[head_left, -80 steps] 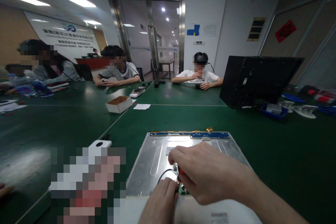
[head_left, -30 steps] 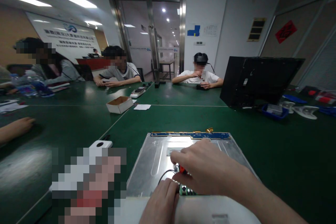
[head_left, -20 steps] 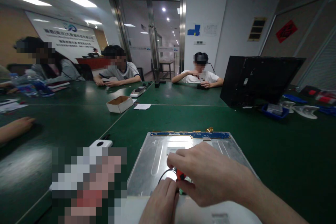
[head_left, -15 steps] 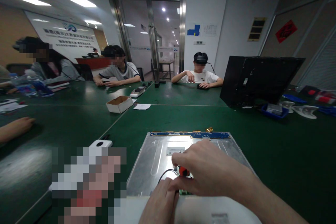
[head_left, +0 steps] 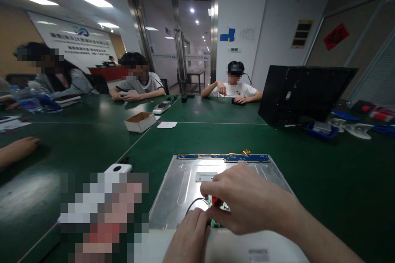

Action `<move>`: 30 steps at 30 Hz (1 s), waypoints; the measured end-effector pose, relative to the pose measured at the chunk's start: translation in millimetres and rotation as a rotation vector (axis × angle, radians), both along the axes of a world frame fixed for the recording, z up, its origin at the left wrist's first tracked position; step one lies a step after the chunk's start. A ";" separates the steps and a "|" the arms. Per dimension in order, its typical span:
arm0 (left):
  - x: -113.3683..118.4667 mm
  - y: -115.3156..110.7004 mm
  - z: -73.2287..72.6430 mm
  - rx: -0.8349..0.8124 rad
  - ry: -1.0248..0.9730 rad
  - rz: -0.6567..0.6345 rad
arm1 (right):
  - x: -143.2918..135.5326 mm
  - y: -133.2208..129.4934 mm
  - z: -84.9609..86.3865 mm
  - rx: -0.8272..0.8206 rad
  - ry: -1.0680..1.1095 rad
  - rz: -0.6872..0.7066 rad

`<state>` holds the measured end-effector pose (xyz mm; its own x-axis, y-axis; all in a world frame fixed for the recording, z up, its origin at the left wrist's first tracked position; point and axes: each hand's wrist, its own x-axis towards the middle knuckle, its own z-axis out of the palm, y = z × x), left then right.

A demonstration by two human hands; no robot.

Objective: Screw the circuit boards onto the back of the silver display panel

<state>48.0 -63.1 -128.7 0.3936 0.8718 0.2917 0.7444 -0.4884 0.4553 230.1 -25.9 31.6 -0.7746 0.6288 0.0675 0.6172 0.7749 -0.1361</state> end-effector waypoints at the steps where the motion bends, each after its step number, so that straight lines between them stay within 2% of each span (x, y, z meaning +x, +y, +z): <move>1: -1.0 -0.8 0.8 -0.002 0.000 0.002 | -0.4 1.2 -0.6 0.002 -0.004 -0.018; 6: -3.6 -2.7 3.0 -0.008 -0.002 0.000 | -2.6 5.0 -1.9 0.029 -0.009 -0.052; 11: -1.5 1.9 -1.0 -0.030 0.000 -0.032 | -1.3 1.6 -0.9 -0.008 0.014 -0.040; 19: -2.0 7.6 -15.0 -0.057 0.008 -0.093 | 3.5 -1.4 -0.2 -0.027 0.057 0.041; 25: -4.2 10.2 -31.1 0.052 0.001 -0.054 | 0.4 -0.1 0.5 -0.023 0.050 0.000; 30: -3.4 7.2 -17.1 0.002 0.016 -0.086 | -2.1 3.3 -3.4 0.060 -0.035 -0.098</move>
